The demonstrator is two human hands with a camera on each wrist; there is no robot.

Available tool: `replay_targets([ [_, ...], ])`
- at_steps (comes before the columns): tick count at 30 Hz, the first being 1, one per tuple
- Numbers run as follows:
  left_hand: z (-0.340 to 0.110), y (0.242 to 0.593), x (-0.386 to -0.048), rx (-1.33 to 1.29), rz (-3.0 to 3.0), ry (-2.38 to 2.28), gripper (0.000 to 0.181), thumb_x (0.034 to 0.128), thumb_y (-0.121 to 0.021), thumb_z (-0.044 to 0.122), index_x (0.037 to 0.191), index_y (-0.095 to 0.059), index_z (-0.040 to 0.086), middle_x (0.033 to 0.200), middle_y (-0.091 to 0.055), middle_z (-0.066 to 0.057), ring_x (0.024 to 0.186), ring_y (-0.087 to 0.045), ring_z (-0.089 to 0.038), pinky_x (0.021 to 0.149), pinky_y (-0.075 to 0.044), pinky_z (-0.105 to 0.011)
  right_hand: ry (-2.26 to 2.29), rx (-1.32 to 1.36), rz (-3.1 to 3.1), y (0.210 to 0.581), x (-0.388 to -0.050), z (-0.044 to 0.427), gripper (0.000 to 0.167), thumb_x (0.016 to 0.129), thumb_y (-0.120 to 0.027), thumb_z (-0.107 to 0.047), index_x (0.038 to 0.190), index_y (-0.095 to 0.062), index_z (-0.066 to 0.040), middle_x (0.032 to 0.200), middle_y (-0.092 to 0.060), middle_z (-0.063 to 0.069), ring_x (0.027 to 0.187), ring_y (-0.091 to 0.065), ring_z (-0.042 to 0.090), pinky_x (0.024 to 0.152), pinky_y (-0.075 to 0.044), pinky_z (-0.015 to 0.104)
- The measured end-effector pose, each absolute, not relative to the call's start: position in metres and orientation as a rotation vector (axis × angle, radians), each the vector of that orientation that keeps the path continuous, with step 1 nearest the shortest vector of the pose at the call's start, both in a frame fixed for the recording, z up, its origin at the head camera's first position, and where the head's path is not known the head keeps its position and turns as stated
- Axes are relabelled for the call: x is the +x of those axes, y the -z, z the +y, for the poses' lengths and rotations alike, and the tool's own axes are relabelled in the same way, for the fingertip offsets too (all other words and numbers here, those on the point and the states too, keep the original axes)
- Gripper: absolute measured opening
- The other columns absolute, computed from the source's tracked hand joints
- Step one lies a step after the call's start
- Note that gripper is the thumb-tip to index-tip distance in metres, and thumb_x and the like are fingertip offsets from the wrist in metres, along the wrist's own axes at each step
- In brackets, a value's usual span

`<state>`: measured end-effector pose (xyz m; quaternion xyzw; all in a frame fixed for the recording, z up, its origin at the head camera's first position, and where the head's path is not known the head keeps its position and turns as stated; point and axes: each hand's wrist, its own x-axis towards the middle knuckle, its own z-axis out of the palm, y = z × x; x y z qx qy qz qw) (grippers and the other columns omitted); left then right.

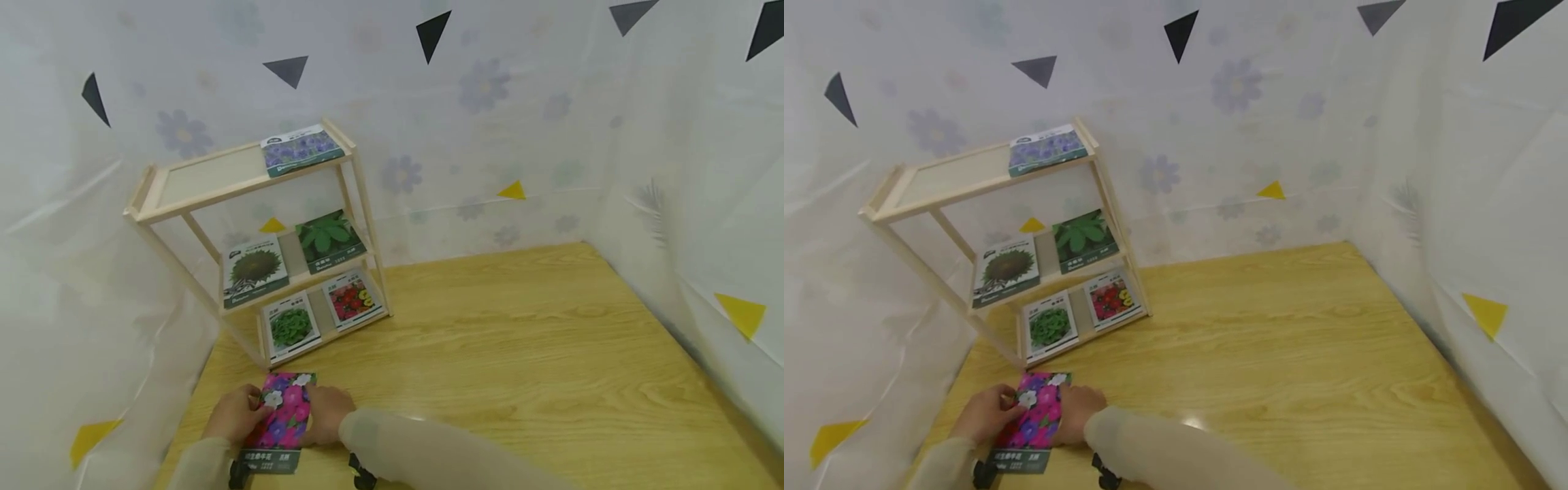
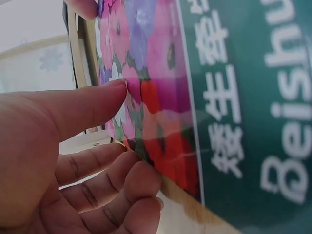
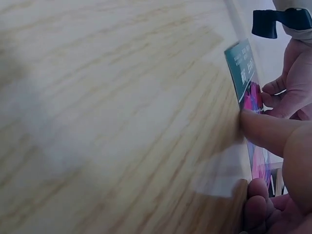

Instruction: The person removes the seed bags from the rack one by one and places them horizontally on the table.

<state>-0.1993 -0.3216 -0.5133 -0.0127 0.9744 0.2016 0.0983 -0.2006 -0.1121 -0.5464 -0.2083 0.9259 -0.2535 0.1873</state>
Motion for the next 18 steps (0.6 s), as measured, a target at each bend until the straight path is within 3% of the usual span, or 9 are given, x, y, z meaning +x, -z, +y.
replay_targets([
  [18, -0.3254, 0.5165, -0.1999, -0.066, 2.893, -0.548, 0.047, 0.0807, -0.077, 0.029, 0.107, -0.062, -0.006, 0.072, -0.063, 0.001, 0.07, -0.058, -0.018, 0.071, -0.049, -0.046, 0.5, -0.693, 2.633, 0.5506, -0.2046, -0.1156, 0.092, 0.075, -0.068, -0.068, 0.15, -0.03, -0.03, 0.142, -0.045, -0.009, 0.126, -0.047, 0.014, 0.097, -0.045, 0.041],
])
